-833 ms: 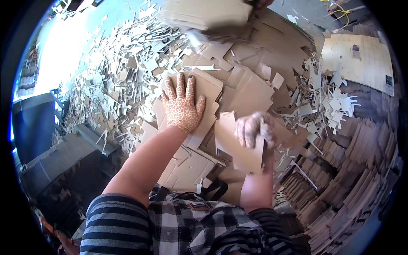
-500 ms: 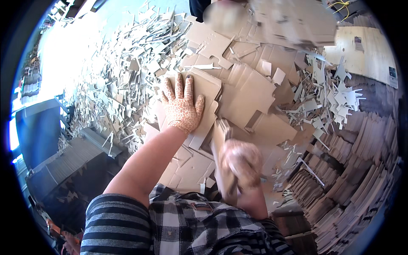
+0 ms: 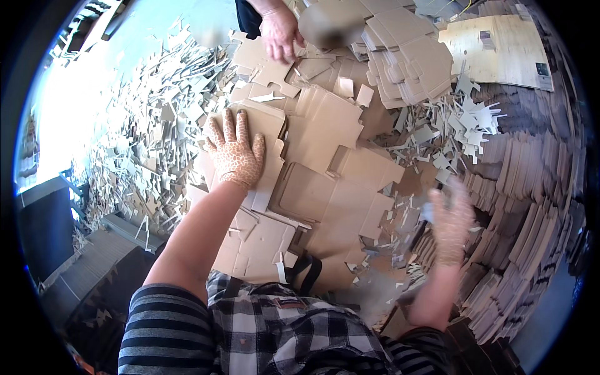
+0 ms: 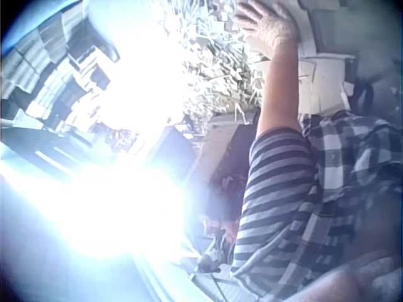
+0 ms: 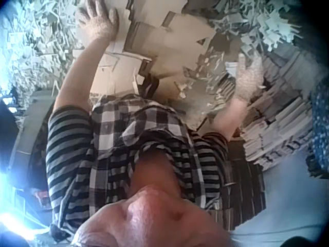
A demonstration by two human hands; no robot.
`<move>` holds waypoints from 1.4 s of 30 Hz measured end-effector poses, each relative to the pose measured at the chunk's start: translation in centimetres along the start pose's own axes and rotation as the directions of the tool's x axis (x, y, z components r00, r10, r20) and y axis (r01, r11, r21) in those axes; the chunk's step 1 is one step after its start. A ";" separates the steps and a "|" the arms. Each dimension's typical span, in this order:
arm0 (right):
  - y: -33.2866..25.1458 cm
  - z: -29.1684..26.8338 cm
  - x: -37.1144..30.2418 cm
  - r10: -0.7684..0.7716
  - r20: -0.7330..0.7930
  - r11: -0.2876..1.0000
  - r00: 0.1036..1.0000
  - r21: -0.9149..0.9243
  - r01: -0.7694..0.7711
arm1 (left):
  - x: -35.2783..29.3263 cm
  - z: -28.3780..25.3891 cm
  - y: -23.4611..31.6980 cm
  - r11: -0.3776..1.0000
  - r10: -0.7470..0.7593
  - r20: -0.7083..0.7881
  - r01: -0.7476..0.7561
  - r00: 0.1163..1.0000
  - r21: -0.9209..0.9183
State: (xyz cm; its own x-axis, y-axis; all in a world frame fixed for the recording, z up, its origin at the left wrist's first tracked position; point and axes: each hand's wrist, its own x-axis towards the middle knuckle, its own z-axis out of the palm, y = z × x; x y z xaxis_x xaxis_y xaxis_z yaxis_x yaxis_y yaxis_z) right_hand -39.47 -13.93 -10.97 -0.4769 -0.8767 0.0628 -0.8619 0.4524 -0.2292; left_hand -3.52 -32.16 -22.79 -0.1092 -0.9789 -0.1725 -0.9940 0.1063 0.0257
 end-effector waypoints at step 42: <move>8.8 -3.4 -1.1 0.442 0.028 0.895 0.897 0.061 -0.443 | 0.0 1.0 -0.4 1.000 0.001 -0.007 -0.001 1.000 0.011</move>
State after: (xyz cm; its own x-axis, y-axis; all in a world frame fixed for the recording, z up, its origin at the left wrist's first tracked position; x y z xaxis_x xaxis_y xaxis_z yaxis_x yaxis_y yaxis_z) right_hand -47.12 -8.46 -9.77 -0.8037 -0.5907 -0.0721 -0.5494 0.7830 -0.2918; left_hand -3.13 -32.03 -23.82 -0.1105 -0.9799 -0.1660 -0.9939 0.1096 0.0149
